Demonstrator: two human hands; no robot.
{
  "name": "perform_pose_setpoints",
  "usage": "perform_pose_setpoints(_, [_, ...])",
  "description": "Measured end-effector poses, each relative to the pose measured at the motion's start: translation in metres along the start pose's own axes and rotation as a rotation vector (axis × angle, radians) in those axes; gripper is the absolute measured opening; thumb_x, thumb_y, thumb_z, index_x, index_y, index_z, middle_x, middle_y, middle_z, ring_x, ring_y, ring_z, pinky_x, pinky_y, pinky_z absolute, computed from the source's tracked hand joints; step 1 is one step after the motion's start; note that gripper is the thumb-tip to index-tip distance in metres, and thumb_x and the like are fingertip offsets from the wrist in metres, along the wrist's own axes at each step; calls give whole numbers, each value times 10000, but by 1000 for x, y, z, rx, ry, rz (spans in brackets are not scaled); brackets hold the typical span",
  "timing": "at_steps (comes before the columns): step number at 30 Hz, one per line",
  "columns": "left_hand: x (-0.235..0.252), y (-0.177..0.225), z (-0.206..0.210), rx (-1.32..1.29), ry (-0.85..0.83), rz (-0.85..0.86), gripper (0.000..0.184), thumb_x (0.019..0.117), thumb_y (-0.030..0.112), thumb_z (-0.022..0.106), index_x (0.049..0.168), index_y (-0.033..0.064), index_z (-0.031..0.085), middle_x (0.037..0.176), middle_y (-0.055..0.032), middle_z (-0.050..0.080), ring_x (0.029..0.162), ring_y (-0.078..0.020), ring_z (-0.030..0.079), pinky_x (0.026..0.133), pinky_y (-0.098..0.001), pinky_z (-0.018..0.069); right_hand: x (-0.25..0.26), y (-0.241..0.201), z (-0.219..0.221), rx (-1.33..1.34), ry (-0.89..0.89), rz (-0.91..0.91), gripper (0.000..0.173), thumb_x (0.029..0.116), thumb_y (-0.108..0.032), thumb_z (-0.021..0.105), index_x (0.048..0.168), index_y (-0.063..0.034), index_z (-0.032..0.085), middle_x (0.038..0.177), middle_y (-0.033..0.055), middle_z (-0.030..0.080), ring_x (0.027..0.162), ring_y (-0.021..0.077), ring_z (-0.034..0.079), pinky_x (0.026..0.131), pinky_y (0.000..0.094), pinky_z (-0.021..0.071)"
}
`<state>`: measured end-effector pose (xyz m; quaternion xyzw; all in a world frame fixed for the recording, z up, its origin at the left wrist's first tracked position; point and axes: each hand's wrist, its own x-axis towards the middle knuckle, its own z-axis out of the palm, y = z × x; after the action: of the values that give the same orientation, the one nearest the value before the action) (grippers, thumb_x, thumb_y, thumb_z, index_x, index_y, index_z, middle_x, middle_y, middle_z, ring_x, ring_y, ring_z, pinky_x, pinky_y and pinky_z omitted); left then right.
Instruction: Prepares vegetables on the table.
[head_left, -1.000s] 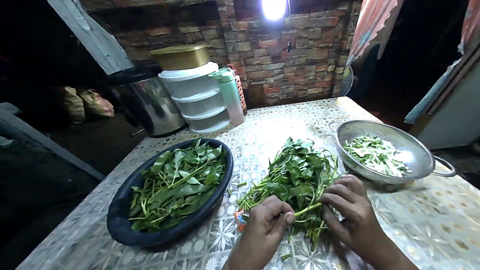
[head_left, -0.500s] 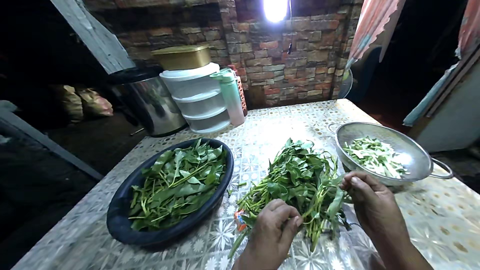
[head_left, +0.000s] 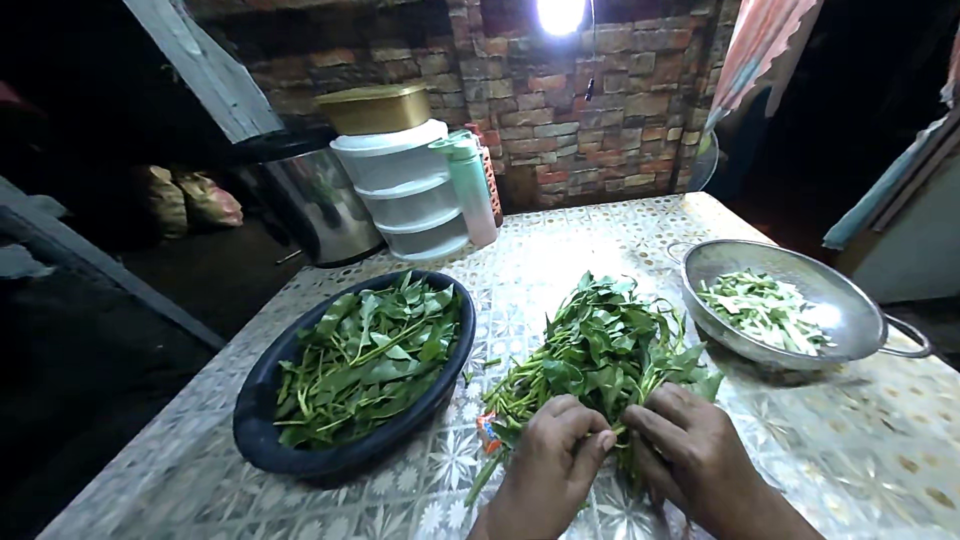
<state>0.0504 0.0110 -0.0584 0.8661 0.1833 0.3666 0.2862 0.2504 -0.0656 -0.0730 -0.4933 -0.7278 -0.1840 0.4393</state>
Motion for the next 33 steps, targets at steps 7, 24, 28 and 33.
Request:
perform_pose_setpoints(7, [1,6,5,34,85,89,199,995,247,649,929,83,740,846,-18,672,818,-67,635,742,-192,537,3,-14,1,609,61,482,100,838,-118,658,863,-106,754,805,-51,622,725,-54,562,609,76,466])
perform_pose_setpoints(24, [0,0,12,-65,240,-110,181,980,234,666,944,80,753,826,26,657,702,4,593,627,-144,512,3,0,3,91,77,93,209,1016,-225,543,1017,-143,735,862,-3,697,866,135,636,817,301,524])
perform_pose_setpoints(28, [0,2,18,-65,294,-100,164,964,226,683,928,83,755,828,24,663,712,4,606,638,-146,527,1,-13,11,26,72,66,179,958,-203,579,986,-140,743,787,20,648,774,156,616,672,276,524])
perform_pose_setpoints(33, [-1,4,19,-24,334,-58,155,969,235,683,927,100,748,828,34,656,742,-3,607,662,-150,526,-3,-20,20,121,117,76,171,946,-215,588,925,-106,717,736,13,616,709,106,596,639,219,511])
